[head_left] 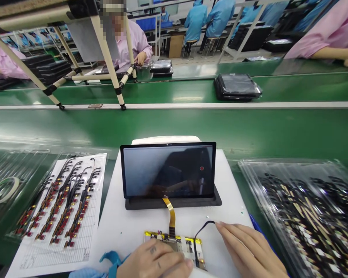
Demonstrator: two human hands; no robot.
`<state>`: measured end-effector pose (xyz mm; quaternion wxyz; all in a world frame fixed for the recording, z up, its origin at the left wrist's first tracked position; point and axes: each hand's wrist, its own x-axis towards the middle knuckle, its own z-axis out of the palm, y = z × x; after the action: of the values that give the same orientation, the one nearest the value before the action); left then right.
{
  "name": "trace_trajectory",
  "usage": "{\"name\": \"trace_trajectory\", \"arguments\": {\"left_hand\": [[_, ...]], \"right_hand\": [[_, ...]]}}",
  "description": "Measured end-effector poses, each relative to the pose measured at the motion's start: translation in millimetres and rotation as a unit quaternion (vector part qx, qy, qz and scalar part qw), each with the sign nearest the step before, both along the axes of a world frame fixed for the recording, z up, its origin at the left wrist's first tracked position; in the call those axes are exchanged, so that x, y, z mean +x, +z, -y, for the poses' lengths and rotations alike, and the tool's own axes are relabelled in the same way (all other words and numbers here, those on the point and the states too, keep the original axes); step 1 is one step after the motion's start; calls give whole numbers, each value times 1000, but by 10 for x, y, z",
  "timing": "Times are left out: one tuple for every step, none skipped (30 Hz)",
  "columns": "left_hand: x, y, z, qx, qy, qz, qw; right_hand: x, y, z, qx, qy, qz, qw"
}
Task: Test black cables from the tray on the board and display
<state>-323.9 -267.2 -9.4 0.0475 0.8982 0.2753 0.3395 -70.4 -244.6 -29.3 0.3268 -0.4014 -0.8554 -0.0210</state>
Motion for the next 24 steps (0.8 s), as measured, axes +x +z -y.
{"name": "trace_trajectory", "arguments": {"left_hand": [[-1, -1, 4, -1, 1, 0, 1000], [-3, -2, 9, -4, 2, -2, 1000], [-7, -4, 15, -8, 1, -6, 1000], [-12, -7, 22, -11, -2, -12, 1000], [-17, -9, 28, -12, -4, -16, 1000], [-22, -12, 33, -13, -5, -19, 1000], [-26, -13, 37, -12, -5, -21, 1000], [-28, -13, 39, -11, -4, -23, 1000], [-30, -13, 40, -11, -3, -24, 1000], [-31, -11, 38, -11, -2, -23, 1000], [-31, -10, 36, -12, -2, -20, 1000], [-30, -7, 34, -12, -4, -17, 1000], [-30, -4, 31, -11, -5, -13, 1000], [-29, 1, 29, -11, -7, -12, 1000], [-28, 9, 26, -11, -8, -10, 1000], [-26, 20, 23, -11, -5, -9, 1000], [-22, 34, 18, -11, 0, -6, 1000], [-18, 52, 12, -10, 6, -1, 1000], [-12, 70, 5, -8, 10, 6, 1000], [-5, 88, -4, -6, 13, 12, 1000], [2, 103, -12, -4, 15, 19, 1000], [9, 113, -20, -1, 14, 23, 1000], [14, 118, -25, -1, 12, 25, 1000], [18, 117, -27, -1, 10, 26, 1000]], "right_hand": [[1, -14, 6, -1, -3, -1, 1000], [0, -23, 10, -2, -5, -4, 1000], [-2, -26, 12, -5, -7, -7, 1000], [-6, -25, 12, -4, -7, -11, 1000], [-8, -20, 8, -2, -8, -14, 1000], [-9, -12, 2, 0, -6, -13, 1000], [-7, -5, -7, 3, -3, -10, 1000], [-3, 2, -17, 7, 3, -4, 1000], [4, 7, -27, 12, 8, 4, 1000], [11, 10, -36, 19, 13, 13, 1000], [18, 12, -42, 26, 15, 22, 999], [24, 13, -46, 33, 17, 31, 999], [27, 15, -45, 37, 16, 39, 998], [27, 18, -42, 40, 15, 46, 998], [23, 22, -36, 41, 12, 51, 998], [16, 27, -29, 39, 9, 55, 998], [6, 31, -21, 38, 7, 60, 997], [-5, 35, -15, 39, 5, 65, 997], [-17, 38, -10, 42, 3, 71, 997], [-29, 39, -7, 46, 3, 77, 996], [-38, 41, -5, 50, 1, 82, 995], [-46, 43, -3, 52, -2, 85, 995], [-51, 47, -3, 53, -5, 87, 995], [-55, 54, -2, 53, -8, 90, 994]]}}
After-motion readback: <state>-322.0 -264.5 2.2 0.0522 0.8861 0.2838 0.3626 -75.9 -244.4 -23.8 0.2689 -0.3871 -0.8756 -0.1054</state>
